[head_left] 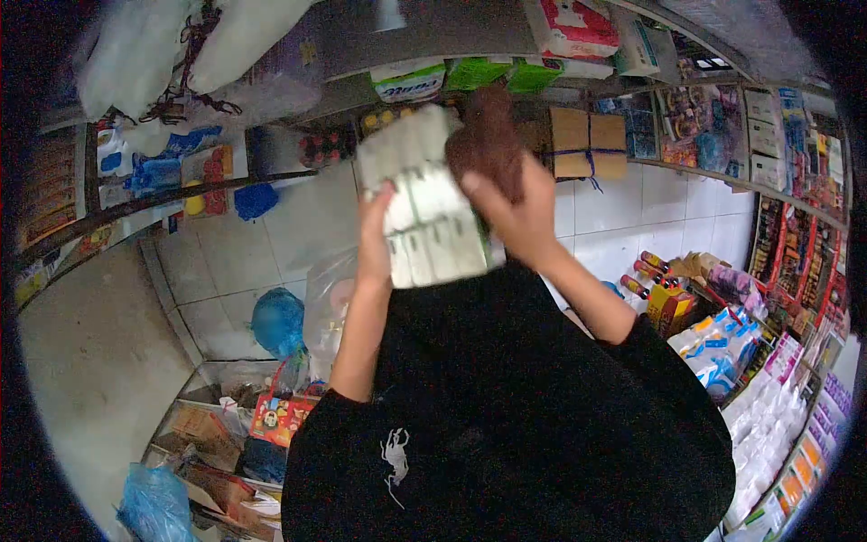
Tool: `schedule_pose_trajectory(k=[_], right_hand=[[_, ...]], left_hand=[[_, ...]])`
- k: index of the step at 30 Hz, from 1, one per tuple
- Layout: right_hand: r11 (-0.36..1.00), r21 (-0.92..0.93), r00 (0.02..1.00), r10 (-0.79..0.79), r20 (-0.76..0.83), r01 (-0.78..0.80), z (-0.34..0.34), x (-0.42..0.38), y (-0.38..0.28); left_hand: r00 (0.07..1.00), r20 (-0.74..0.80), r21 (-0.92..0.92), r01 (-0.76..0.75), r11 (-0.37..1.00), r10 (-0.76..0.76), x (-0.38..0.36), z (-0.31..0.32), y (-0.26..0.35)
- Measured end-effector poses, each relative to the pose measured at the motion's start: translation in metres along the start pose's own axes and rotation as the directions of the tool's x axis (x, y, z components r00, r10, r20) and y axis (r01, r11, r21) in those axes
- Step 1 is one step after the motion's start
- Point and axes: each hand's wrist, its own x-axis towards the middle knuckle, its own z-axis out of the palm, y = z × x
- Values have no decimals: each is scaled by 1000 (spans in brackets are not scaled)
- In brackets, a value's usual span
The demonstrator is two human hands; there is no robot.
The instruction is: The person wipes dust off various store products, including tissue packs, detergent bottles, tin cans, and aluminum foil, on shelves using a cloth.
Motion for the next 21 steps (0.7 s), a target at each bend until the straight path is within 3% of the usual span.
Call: schedule_pose_trajectory(k=[2,3,6,7,8,10,13,14,16,18,19,21], right_hand=[[994,58,985,-100,144,92,-2,-15,-16],[987,150,977,-92,191,63,1,-22,-12],[991,99,984,-100,150,85,2,-15,-3],[992,100,995,-84,62,77,4,-7,5],[994,106,999,19,-36,-15,7,-1,20],[957,286,957,125,-262,-47,5,26,33],[910,398,941,227,-251,-114,-2,31,22],[933,336,964,198,-175,-130,-3,23,21],[969,203,989,149,-16,-143,-6,1,15],[973,221,979,-102,175,62,-12,-8,0],[973,171,967,-186,174,157,-14,-10,-3],[967,168,959,-220,178,191,-16,-4,0]], left_hand=[[1000,-16,-190,-13,982,10,11,-20,3],[999,-2,-194,-43,980,43,8,-18,11],[999,13,-172,48,984,-47,0,-12,13],[995,-85,-53,48,997,-52,-4,-2,10],[988,20,-38,152,988,-151,-4,-6,0],[989,34,137,139,981,-145,-6,4,-15],[987,70,127,133,983,-142,-7,10,-11],[994,91,158,39,987,-54,-2,1,-9],[1000,-25,20,14,1000,-13,-6,8,16],[1000,22,-196,-9,980,14,-2,7,37],[1000,15,-226,-14,974,18,-5,13,47],[997,75,-146,16,989,-5,-5,6,46]])
